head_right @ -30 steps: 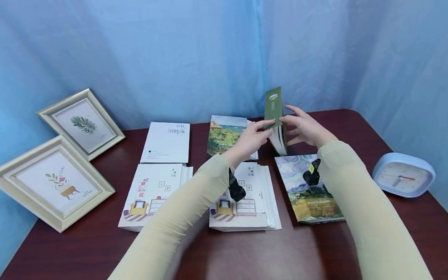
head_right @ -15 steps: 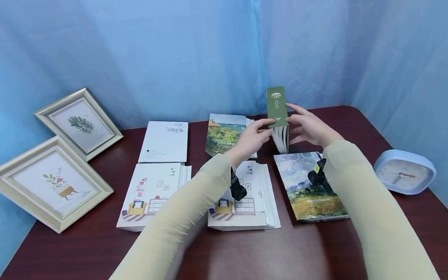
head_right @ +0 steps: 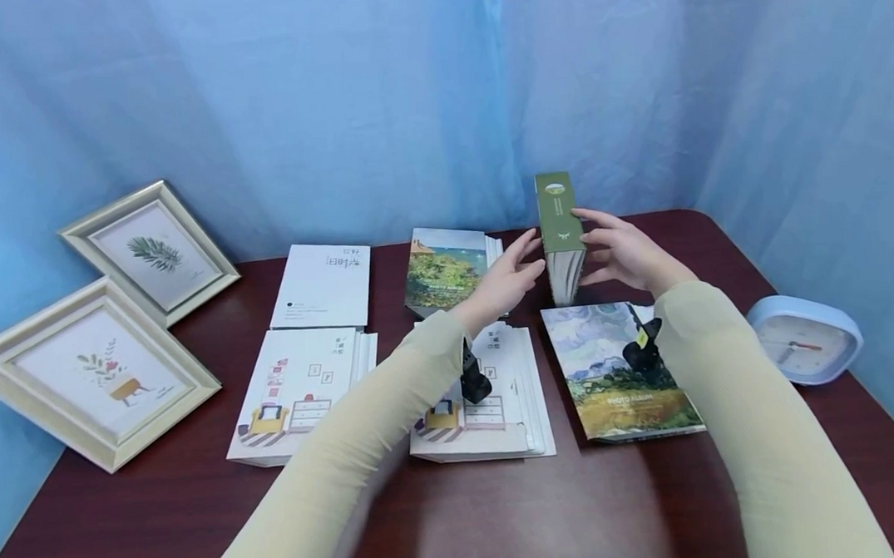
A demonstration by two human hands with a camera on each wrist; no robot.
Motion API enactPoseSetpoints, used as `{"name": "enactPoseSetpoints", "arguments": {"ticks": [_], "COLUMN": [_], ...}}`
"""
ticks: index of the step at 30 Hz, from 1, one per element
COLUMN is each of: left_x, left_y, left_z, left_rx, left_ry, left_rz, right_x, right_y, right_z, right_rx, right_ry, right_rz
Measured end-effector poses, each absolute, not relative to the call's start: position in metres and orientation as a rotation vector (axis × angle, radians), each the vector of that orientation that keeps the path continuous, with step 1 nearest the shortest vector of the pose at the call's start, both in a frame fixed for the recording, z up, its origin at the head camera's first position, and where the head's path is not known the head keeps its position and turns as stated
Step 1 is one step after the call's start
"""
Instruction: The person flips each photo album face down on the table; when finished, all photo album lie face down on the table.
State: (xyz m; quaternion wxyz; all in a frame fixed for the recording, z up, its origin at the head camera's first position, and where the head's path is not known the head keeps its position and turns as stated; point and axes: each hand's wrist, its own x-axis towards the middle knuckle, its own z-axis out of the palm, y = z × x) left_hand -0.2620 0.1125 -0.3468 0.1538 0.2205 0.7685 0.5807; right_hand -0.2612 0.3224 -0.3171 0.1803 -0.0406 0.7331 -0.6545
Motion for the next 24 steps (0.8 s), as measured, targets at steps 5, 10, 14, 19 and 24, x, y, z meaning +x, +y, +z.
{"name": "enactPoseSetpoints", "arguments": {"ticks": [5,10,14,19,24], "left_x": [-0.261,-0.262,-0.262,-0.259,-0.258], "left_y": [0.113,0.112,0.111,0.111,0.112], "left_z": [-0.348,-0.349,-0.35,-0.351,-0.352], "left_rx": [0.687,0.722,0.789,0.909,0.926], "left_ry": [2.27,2.25,2.29,2.331,2.362], "left_rz": [1.541,1.504,1.403,1.24,1.144], "right_x": [-0.26,-0.259,-0.26,-0.261,-0.261], "right_y": [0.321,0.321,0.32,0.317,0.316], "right_z": [-0.316,-0.315,-0.318,-0.327,-0.332], "right_rx": [-0.107,-0.108,-0.099,-0.085,-0.076], "right_ry": [2.099,2.133,2.181,2.307,2.402], "right_rz": [-1.824,-1.801,-1.761,-1.629,-1.527]}}
